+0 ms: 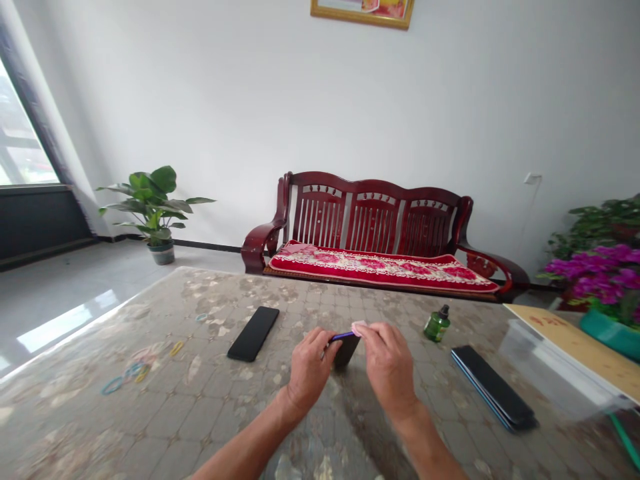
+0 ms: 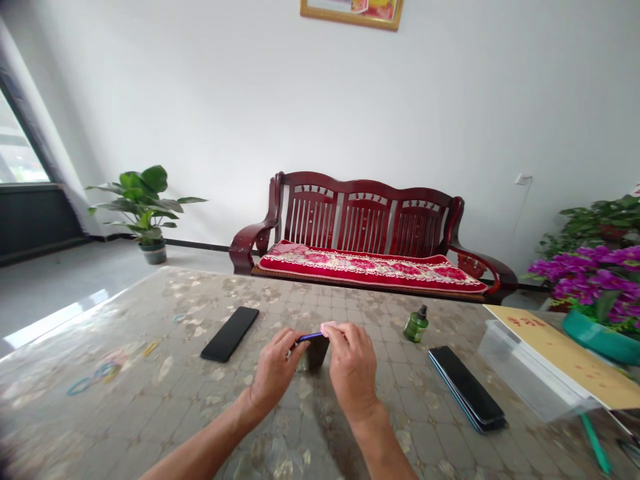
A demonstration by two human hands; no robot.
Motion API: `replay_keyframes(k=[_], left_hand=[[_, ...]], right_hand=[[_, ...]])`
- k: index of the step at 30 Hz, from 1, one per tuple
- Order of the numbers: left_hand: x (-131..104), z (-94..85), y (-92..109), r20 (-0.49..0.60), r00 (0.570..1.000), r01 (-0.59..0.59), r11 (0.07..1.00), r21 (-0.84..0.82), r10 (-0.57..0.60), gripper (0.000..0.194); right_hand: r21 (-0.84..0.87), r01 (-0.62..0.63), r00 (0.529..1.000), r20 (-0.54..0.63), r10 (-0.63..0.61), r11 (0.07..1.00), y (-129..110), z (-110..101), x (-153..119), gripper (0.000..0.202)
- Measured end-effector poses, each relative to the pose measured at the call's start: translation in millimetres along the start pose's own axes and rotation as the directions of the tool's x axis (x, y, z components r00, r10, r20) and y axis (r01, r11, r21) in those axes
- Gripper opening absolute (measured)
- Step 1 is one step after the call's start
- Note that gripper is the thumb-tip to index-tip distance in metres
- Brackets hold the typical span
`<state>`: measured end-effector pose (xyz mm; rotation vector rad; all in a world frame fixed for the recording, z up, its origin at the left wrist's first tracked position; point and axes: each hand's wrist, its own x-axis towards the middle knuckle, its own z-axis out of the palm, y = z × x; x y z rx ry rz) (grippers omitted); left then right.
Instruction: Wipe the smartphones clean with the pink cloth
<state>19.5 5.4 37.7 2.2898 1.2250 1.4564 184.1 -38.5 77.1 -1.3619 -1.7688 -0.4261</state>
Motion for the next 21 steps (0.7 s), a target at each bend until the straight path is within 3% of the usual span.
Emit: replay_keyframes(k=[5, 11, 16, 21], left_hand=[[-1.8, 5.5, -2.2, -0.006, 1.000, -0.020, 1.000, -0.015, 0.020, 0.023], [-17.8, 5.7, -4.6, 0.060, 0.981, -0.185, 0.983, -0.020, 0.185, 0.022], [-37.9, 2.5, -16.5, 0.199, 0.873, -0.456, 0.890, 0.005, 0.446, 0.023], [-50.9, 3.2, -24.0, 0.357, 0.747, -0.616, 0.786, 0.052, 0.561, 0.023]], right_hand=[[0.214, -0.244, 0.970, 0.059, 0.236, 0.946, 20.3, 0.9, -10.7, 0.026], [0.342, -0.378, 0.926, 0.152, 0.346, 0.860, 21.5, -2.7, -33.6, 0.030], [0.377, -0.515, 0.855, 0.286, 0.432, 0.770, 29.4, 2.9, -56.8, 0.031], [0.324, -0.555, 0.821, 0.361, 0.442, 0.767, 28.6, 14.6, -74.4, 0.027]])
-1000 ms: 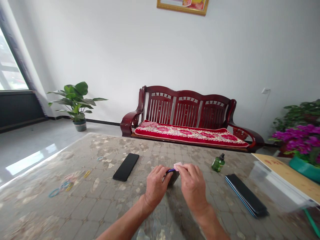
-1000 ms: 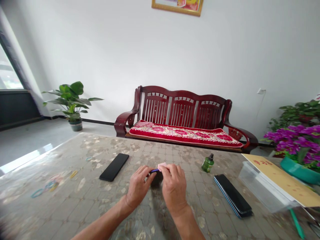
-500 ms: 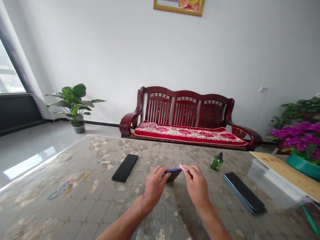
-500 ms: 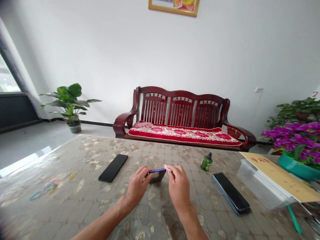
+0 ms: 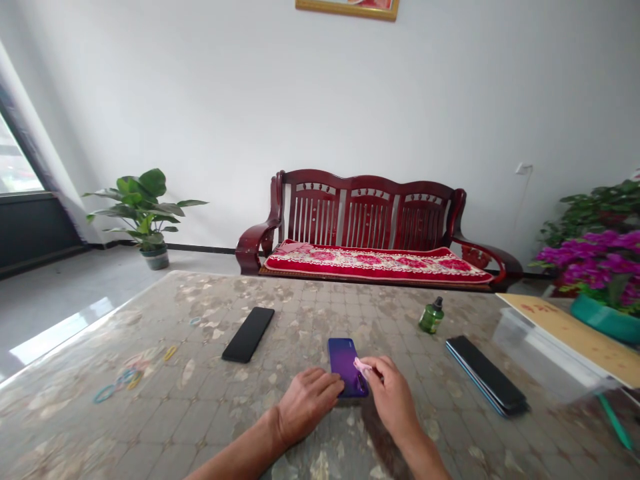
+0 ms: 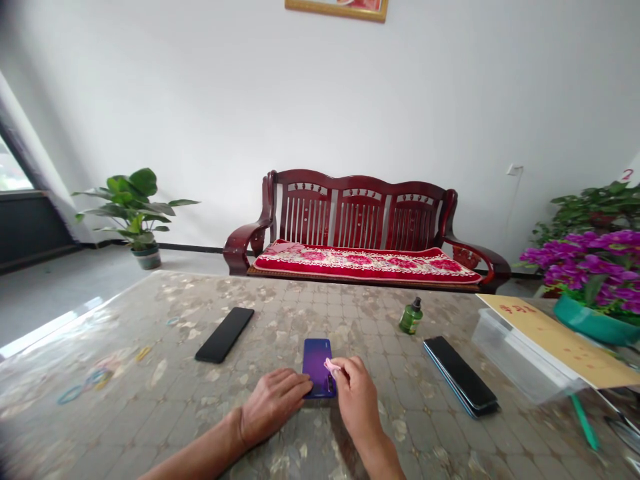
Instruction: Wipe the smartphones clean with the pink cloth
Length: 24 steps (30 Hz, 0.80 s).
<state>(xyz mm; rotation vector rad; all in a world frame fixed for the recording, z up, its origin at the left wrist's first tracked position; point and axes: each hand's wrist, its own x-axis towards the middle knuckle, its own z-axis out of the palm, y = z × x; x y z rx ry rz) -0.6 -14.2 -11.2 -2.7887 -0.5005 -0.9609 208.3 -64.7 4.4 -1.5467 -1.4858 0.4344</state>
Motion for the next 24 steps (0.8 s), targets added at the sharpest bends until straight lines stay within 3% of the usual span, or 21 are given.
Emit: replay_keyframes(k=[3, 11, 24], left_hand=[[-1.1, 2.3, 1.8, 0.076, 0.996, -0.052, 0.997, 0.055, 0.048, 0.021], [3.8, 2.0, 8.3, 0.242, 0.969, -0.070, 0.989, 0.129, 0.037, 0.014], [14.0, 6.5, 29.9, 0.434, 0.901, -0.122, 0.953, 0.276, -0.011, 0.019]], right_hand=[[-0.108, 0.029, 0.999, 0.049, -0.024, 0.994, 0.7, 3.5, -4.0, 0.025], [-0.410, 0.159, 0.982, 0.157, -0.103, 0.898, 0.1, 10.8, -15.0, 0.025], [-0.516, 0.204, 0.977, 0.167, -0.136, 0.832, -4.2, 17.0, -20.2, 0.024]])
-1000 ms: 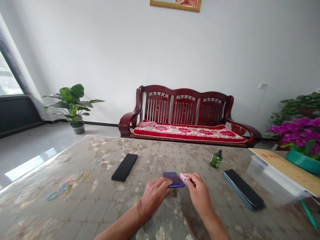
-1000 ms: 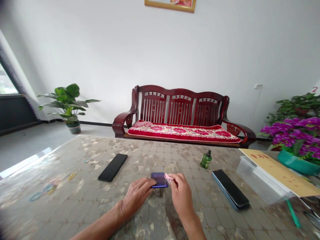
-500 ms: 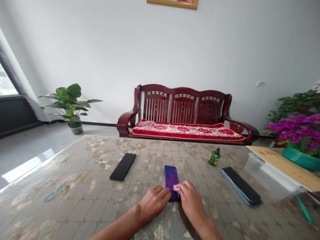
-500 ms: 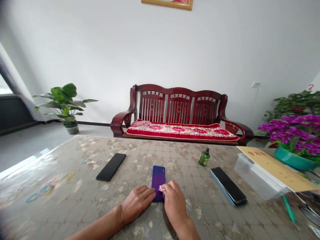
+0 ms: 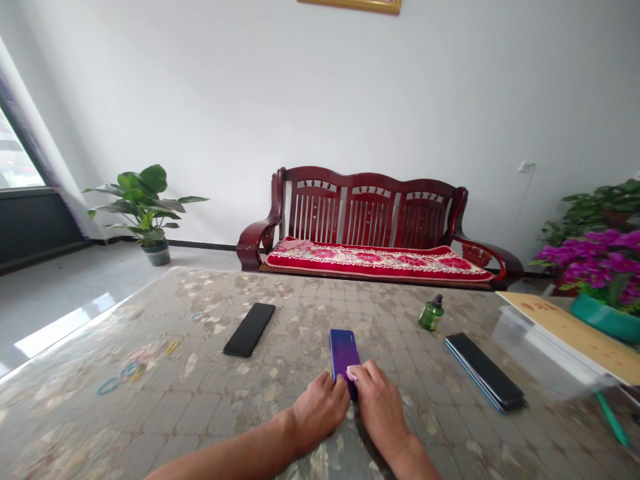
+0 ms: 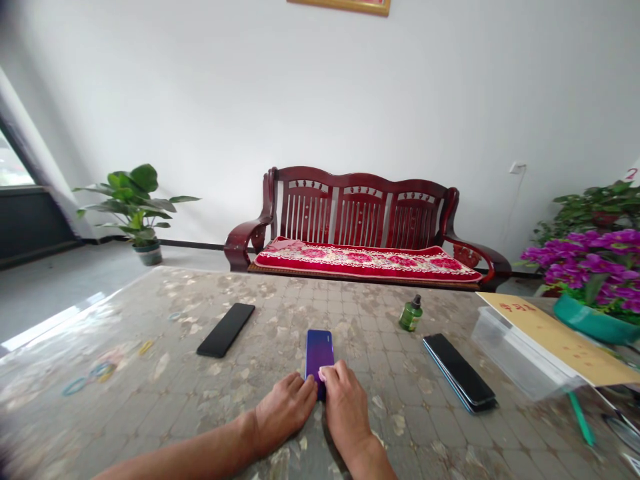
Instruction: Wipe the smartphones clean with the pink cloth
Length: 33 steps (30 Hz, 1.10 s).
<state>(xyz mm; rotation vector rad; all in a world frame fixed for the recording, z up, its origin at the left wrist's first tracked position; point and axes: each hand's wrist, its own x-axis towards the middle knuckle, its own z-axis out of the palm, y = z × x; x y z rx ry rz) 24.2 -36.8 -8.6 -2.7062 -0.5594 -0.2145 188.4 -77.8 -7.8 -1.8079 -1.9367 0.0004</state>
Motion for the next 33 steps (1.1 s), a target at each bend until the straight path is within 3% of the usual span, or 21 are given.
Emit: replay_keyframes(k=[9, 14, 17, 20, 23, 29, 33], left_hand=[[-2.2, 1.1, 2.4, -0.012, 1.000, -0.017, 0.999, -0.034, 0.017, 0.022], [-4.9, 3.7, 3.8, 0.022, 1.000, 0.015, 0.997, -0.071, -0.014, 0.021], [-3.4, 0.0, 2.4, 0.093, 0.990, 0.117, 0.977, -0.178, -0.101, 0.016], [-0.8, -3.4, 0.0, 0.149, 0.952, 0.303, 0.897, -0.323, -0.268, 0.010], [-0.2, 0.7, -1.5, 0.149, 0.920, 0.392, 0.829, -0.399, -0.363, 0.019], [-7.4, 21.7, 1.2, 0.060, 0.933, 0.342, 0.821, -0.458, -0.356, 0.017], [-9.0, 24.5, 1.5, 0.005, 0.941, 0.301, 0.833, -0.464, -0.338, 0.016]], right_hand=[[-0.104, 0.017, 1.000, 0.018, -0.015, 0.994, -2.0, 3.9, -0.8, 0.024], [-0.065, 0.023, 0.999, 0.027, -0.021, 0.998, -1.4, 3.4, -0.2, 0.025], [-0.029, 0.025, 0.998, 0.053, -0.023, 0.999, 0.8, -1.4, 3.8, 0.026], [-0.019, 0.029, 0.998, 0.058, -0.028, 0.999, 3.4, -6.5, 9.0, 0.026], [-0.010, 0.059, 0.996, 0.061, -0.059, 0.998, 5.3, -9.3, 14.4, 0.027], [-0.076, 0.123, 0.989, 0.093, -0.116, 0.990, 13.7, -5.8, 48.9, 0.030], [-0.050, 0.104, 0.992, 0.073, -0.100, 0.993, 23.9, 5.4, 82.8, 0.029]])
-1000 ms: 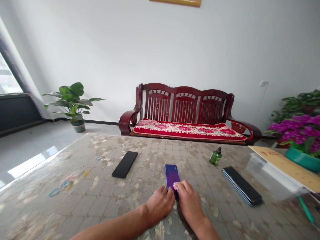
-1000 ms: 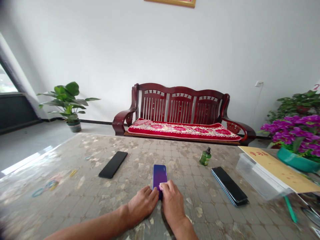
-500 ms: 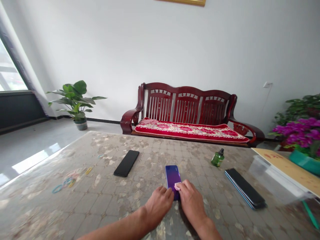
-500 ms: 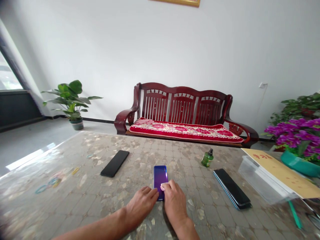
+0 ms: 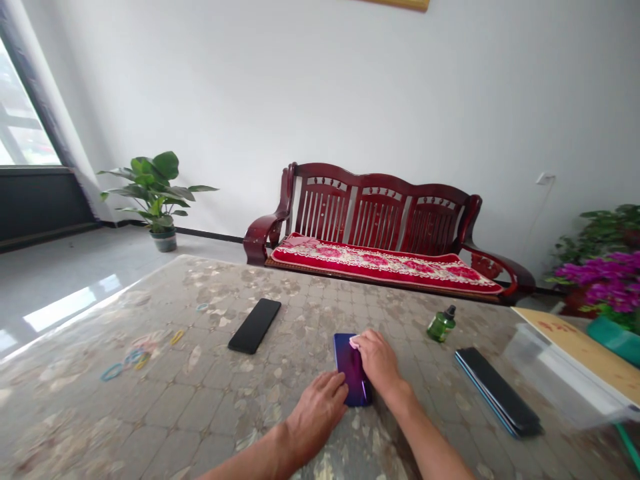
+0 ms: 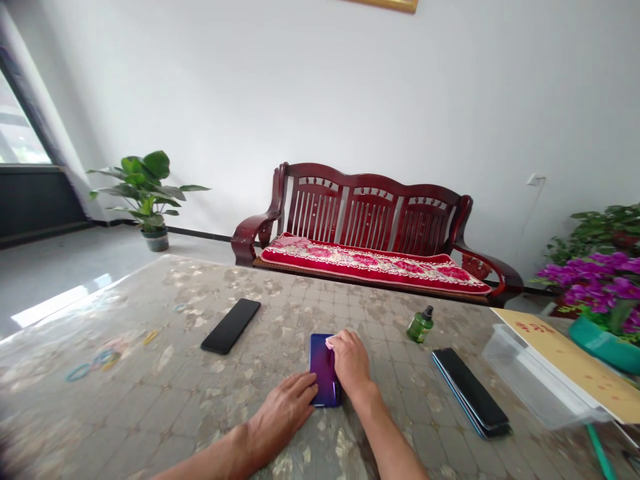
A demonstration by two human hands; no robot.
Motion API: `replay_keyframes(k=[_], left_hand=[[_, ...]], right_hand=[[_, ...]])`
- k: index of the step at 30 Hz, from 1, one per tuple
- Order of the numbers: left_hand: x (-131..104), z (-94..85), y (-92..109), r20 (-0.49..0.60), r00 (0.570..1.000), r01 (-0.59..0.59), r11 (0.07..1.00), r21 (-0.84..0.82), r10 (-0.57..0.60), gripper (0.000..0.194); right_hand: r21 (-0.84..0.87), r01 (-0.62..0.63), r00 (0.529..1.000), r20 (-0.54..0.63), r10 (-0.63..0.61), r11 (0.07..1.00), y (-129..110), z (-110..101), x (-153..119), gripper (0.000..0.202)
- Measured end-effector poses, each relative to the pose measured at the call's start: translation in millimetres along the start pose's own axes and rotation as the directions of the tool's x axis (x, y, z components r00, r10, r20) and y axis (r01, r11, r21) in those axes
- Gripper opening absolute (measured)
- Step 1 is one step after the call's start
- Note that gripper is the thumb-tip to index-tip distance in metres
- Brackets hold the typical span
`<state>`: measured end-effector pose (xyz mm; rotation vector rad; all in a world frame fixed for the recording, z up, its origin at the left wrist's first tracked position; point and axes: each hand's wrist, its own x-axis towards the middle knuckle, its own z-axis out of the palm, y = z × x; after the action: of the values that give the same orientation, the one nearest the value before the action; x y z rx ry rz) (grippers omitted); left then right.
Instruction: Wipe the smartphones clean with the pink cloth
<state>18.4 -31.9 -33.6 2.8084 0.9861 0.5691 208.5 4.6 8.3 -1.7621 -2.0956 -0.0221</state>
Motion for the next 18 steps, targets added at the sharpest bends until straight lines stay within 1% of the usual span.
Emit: replay_keyframes(k=[2, 4, 9, 11, 12, 14, 18], left_hand=[[0.6, -0.6, 0.0, -0.007, 1.000, -0.008, 1.000, 0.004, 0.008, 0.017], [1.1, -0.8, -0.1, -0.007, 1.000, -0.012, 1.000, 0.001, 0.012, 0.018], [1.1, -0.5, 0.2, -0.034, 0.999, -0.024, 1.000, -0.019, 0.023, 0.017], [1.2, -0.8, 0.3, -0.033, 0.999, -0.036, 0.999, -0.013, 0.036, 0.019], [1.3, -1.1, 0.3, -0.023, 0.999, -0.045, 0.999, -0.011, 0.045, 0.019], [1.2, -1.3, -0.1, 0.002, 0.998, -0.056, 0.998, -0.016, 0.056, 0.020], [0.0, 1.1, -2.7, -0.004, 0.999, -0.037, 0.999, -0.027, 0.037, 0.025]], right_hand=[[0.014, -0.006, 1.000, -0.002, 0.007, 1.000, 3.4, 3.4, 6.2, 0.029], [0.028, -0.003, 1.000, 0.011, 0.003, 1.000, 3.3, 2.3, 1.4, 0.031], [0.095, 0.067, 0.991, 0.113, -0.078, 0.993, -4.3, -14.5, -34.6, 0.032], [0.115, 0.074, 0.987, 0.131, -0.089, 0.991, -5.3, -18.0, -41.6, 0.032], [0.116, 0.068, 0.988, 0.129, -0.083, 0.991, -4.9, -17.7, -41.0, 0.032], [0.097, 0.050, 0.992, 0.112, -0.061, 0.994, -2.8, -13.3, -31.6, 0.034], [0.043, 0.026, 0.998, 0.055, -0.029, 0.999, 2.8, 0.6, 4.2, 0.033]])
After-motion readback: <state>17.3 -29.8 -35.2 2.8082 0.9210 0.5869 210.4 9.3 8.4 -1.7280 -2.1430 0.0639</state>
